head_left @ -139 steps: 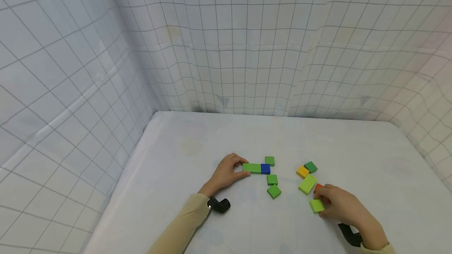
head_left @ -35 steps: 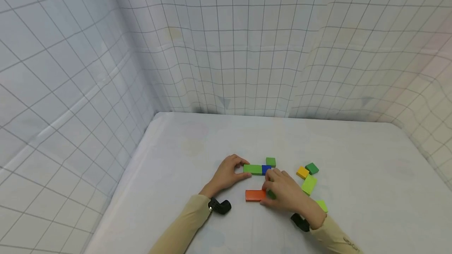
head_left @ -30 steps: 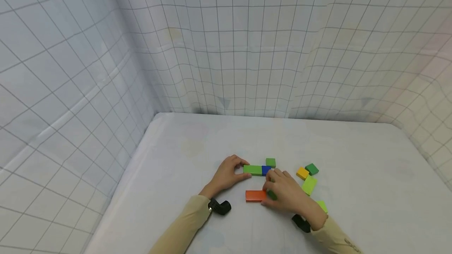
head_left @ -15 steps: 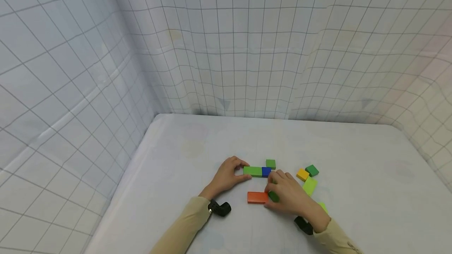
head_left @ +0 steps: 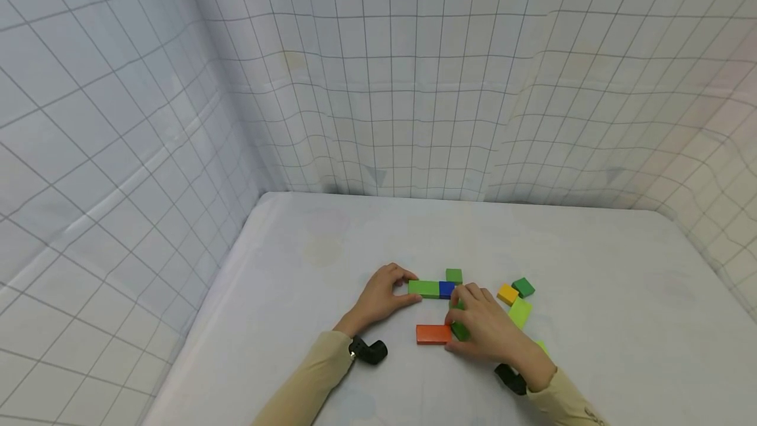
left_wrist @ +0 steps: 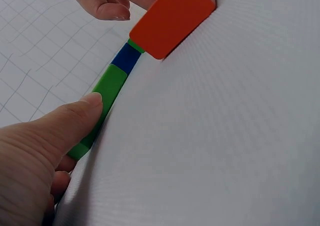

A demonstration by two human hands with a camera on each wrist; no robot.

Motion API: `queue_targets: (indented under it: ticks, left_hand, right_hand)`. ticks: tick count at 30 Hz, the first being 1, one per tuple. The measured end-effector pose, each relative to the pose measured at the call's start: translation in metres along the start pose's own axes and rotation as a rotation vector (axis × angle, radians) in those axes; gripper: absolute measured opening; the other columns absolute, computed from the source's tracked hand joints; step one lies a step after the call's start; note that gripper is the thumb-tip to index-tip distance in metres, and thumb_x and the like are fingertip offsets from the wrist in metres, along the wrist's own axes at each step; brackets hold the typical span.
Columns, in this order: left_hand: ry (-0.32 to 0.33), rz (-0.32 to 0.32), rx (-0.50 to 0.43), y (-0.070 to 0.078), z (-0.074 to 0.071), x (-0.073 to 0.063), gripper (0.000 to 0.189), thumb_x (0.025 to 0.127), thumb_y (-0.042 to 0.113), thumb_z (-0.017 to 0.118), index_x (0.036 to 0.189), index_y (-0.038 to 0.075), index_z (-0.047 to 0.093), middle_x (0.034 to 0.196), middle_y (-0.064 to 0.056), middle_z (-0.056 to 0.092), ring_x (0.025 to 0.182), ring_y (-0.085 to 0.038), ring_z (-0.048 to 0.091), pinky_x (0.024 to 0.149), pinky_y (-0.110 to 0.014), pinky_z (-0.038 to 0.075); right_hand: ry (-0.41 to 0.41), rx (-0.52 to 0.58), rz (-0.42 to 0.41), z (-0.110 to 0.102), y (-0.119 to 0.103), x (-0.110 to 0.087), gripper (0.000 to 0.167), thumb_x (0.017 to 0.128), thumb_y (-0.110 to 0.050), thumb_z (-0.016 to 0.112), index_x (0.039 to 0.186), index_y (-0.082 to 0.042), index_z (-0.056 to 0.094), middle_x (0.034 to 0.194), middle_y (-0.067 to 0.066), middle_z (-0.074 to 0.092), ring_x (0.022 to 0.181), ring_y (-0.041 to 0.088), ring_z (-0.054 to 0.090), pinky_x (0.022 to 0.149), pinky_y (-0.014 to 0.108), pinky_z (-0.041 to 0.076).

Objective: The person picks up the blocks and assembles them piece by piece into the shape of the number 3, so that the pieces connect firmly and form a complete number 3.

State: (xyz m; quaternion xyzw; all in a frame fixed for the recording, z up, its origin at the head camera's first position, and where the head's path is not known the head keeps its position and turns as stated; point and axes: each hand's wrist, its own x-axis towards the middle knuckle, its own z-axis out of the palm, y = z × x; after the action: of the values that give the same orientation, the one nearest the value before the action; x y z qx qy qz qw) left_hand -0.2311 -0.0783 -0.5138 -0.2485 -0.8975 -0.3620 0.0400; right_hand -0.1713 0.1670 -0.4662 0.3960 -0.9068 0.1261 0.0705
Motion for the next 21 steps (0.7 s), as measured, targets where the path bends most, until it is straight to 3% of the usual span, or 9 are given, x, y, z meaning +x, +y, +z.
queue_targets:
  ticks: [11, 21]
  left_hand:
    - [-0.004, -0.007, -0.004, 0.0000, 0.0000, -0.0005, 0.037, 0.081, 0.042, 0.074, 0.109, 0.019, 0.068, 0.092, 0.010, 0.053, 0.084, -0.009, 0.047, 0.076, -0.027, 0.040]
    - [0.002, -0.002, 0.007, -0.0011, 0.0006, 0.0010, 0.038, 0.080, 0.043, 0.075, 0.108, 0.018, 0.068, 0.093, 0.010, 0.054, 0.084, -0.008, 0.047, 0.076, -0.027, 0.041]
  right_hand:
    - [-0.034, 0.006, 0.014, -0.0003, -0.0008, -0.0002, 0.031, 0.072, -0.043, 0.081, 0.085, -0.018, 0.070, 0.101, -0.001, 0.045, 0.096, 0.019, 0.039, 0.082, 0.041, 0.037]
    - [0.015, 0.024, 0.041, -0.0067, 0.0057, -0.0081, 0.036, 0.071, -0.043, 0.082, 0.095, -0.019, 0.070, 0.102, -0.004, 0.045, 0.098, 0.018, 0.041, 0.082, 0.039, 0.039]
